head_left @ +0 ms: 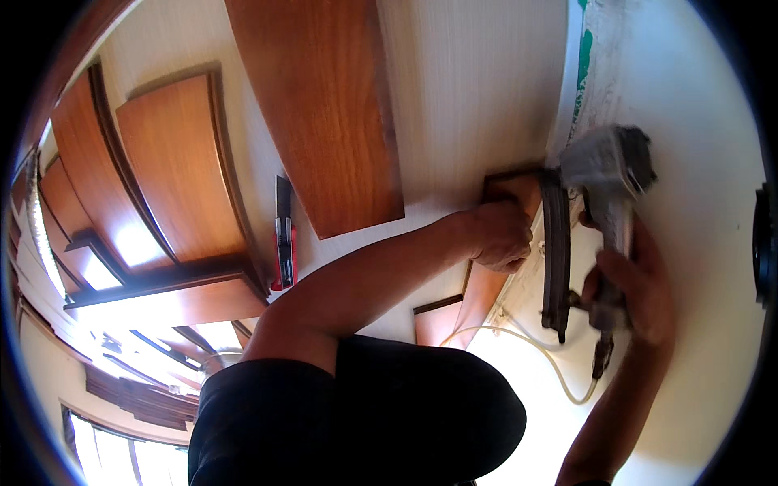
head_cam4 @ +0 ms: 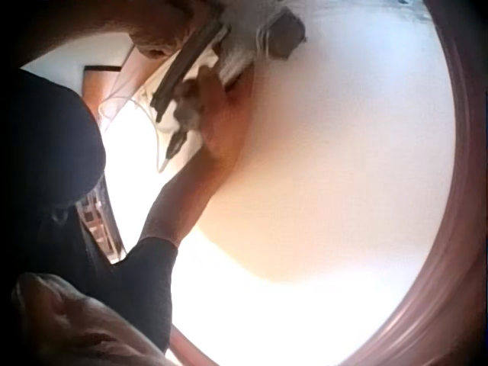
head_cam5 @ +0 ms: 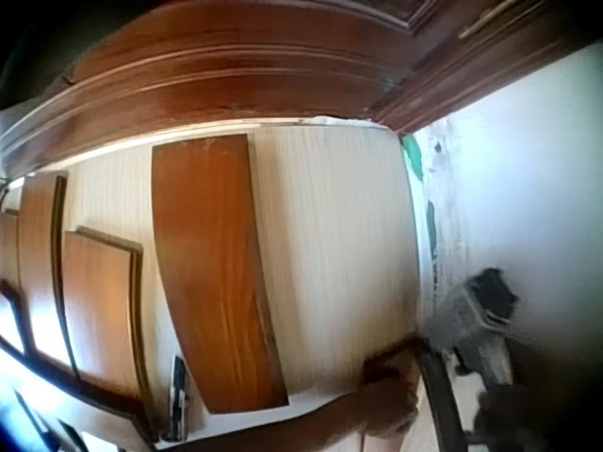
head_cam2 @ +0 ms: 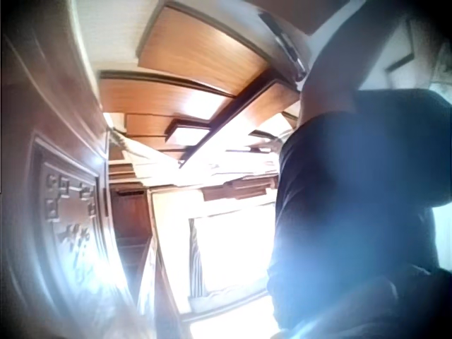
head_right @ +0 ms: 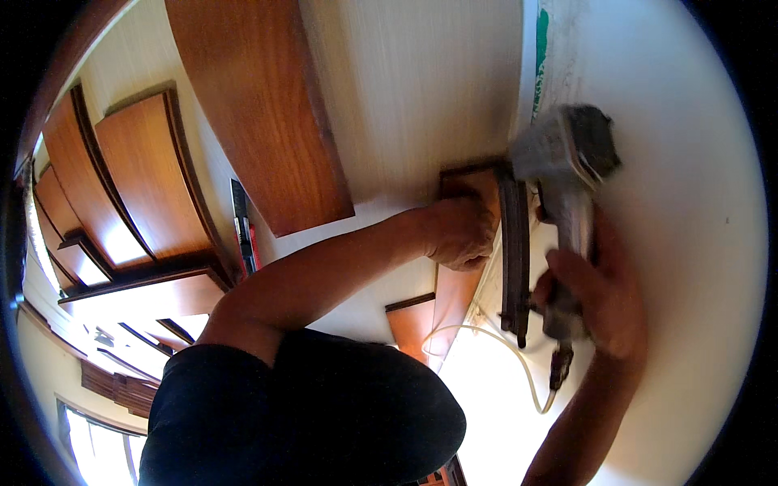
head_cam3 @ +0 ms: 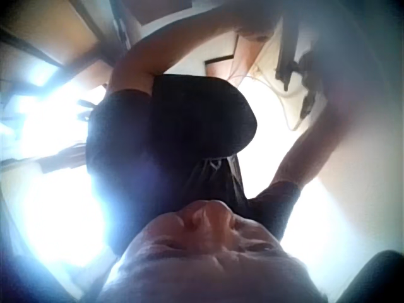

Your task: The person installs wooden floorboards on a white subfloor using a pneumatic nail gun and a hammer. They position each board, secure it with the nail gun, and tap it into place with the hammer.

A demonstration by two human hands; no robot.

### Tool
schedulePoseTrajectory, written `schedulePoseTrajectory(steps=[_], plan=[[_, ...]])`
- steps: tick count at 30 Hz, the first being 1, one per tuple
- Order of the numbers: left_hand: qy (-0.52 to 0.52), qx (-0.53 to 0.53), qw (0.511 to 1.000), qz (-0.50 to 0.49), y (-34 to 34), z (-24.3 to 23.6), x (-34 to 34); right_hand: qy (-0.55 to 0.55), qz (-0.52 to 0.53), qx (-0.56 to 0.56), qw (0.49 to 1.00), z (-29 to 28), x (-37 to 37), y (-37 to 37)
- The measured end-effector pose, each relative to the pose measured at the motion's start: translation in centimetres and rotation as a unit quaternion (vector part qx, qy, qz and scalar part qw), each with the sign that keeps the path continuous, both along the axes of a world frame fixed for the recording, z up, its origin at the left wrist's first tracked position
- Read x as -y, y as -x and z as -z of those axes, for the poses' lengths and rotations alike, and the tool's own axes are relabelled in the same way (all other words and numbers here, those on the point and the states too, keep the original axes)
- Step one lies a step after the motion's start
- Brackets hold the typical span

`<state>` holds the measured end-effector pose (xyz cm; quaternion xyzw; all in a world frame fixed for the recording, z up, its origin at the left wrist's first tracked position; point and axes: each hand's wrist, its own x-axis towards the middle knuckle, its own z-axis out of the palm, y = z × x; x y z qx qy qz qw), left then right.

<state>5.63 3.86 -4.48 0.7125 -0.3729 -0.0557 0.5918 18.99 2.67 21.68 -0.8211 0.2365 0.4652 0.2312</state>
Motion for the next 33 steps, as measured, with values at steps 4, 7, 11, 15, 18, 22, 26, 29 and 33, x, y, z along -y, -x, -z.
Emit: schedulePoseTrajectory(steps=[4, 7, 11, 15, 18, 22, 26, 29, 33], plan=[[0.037, 0.008, 0.999, -0.015, 0.2, 0.4, 1.0, 0.002, 0.036, 0.059, 0.998, -6.3, 1.8, 3.6], [0.061, 0.027, 0.997, -0.027, 0.2, 0.6, 0.9, -0.004, 0.09, 0.063, 0.994, -7.8, 2.3, 6.0], [0.04, 0.032, 0.999, 0.003, -0.1, 0.0, -0.5, -0.028, 0.112, 0.029, 0.993, -8.9, 3.8, 9.1], [-0.019, 0.01, 1.0, 0.019, 0.3, -1.2, -1.9, -0.059, 0.16, -0.021, 0.985, -10.1, 4.9, 13.2], [-0.079, -0.029, 0.996, -0.031, 2.9, -1.9, -3.6, -0.065, 0.177, -0.069, 0.98, -10.5, 6.3, 17.0], [-0.255, 0.02, 0.957, -0.138, 3.0, -3.8, -11.6, -0.061, 0.218, -0.143, 0.964, -8.9, 8.9, 24.4], [-0.371, 0.005, 0.924, -0.092, 1.6, -5.8, -20.8, -0.074, 0.14, -0.184, 0.97, -5.8, 11.0, 32.6], [-0.451, 0.005, 0.892, -0.02, 1.6, -5.6, -22.8, -0.104, 0.108, -0.182, 0.972, -3.7, 10.9, 36.2], [-0.526, 0.027, 0.85, 0.033, 1.0, -7.2, -22.7, -0.105, 0.088, -0.17, 0.976, -1.0, 10.9, 40.8]])
